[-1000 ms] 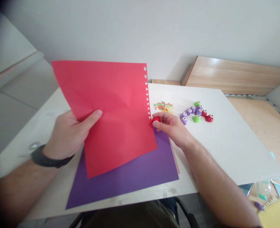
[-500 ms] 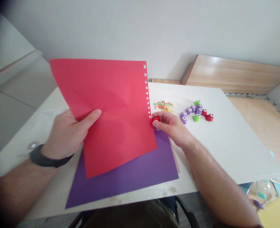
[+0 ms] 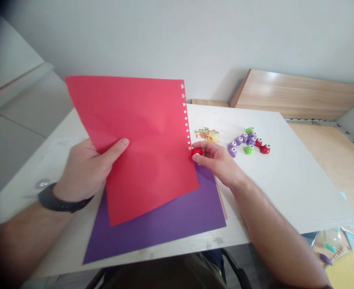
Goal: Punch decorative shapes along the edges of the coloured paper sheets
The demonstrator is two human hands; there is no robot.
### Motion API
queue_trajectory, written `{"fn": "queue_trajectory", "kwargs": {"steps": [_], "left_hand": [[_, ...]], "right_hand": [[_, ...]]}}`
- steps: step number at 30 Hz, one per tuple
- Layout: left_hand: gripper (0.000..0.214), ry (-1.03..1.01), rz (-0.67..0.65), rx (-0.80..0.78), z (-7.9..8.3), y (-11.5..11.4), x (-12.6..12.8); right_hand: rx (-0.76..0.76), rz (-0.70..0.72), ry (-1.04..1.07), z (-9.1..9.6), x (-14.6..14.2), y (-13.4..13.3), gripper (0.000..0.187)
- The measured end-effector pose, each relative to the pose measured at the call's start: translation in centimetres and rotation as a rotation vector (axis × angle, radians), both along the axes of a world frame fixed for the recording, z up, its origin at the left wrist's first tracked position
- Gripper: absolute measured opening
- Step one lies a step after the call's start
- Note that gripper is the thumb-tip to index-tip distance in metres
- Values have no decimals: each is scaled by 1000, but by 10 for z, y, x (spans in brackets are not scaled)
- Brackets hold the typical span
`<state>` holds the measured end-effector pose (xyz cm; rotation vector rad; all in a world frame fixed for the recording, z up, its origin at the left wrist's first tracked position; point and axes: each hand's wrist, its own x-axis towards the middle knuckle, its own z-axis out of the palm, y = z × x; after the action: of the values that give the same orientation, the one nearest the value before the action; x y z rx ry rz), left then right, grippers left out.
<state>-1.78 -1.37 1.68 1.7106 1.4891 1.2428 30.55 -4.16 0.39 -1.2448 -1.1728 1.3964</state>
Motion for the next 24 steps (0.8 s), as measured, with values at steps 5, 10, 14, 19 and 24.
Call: {"fn": "queue_trajectory", "kwargs": {"steps": [5,10,14,19,24], "left_hand": [[40,-25,-2,-15,-1,1,0],[39,-2,1,0,-1,1,0],[38,-23,11,3,-1,0,2],[38,8,23,19,0,-1,2],[39,36,22,32,1,-1,1]], "right_hand": [[-9,1,-16,1,-1,-1,44],[-4,16,-10,0,0,-1,43],[-4,31,-13,-1,1,-1,41],[-4,42,-38,1,0,-2,41],[1,48,-42,4,-1,-2,39]]}}
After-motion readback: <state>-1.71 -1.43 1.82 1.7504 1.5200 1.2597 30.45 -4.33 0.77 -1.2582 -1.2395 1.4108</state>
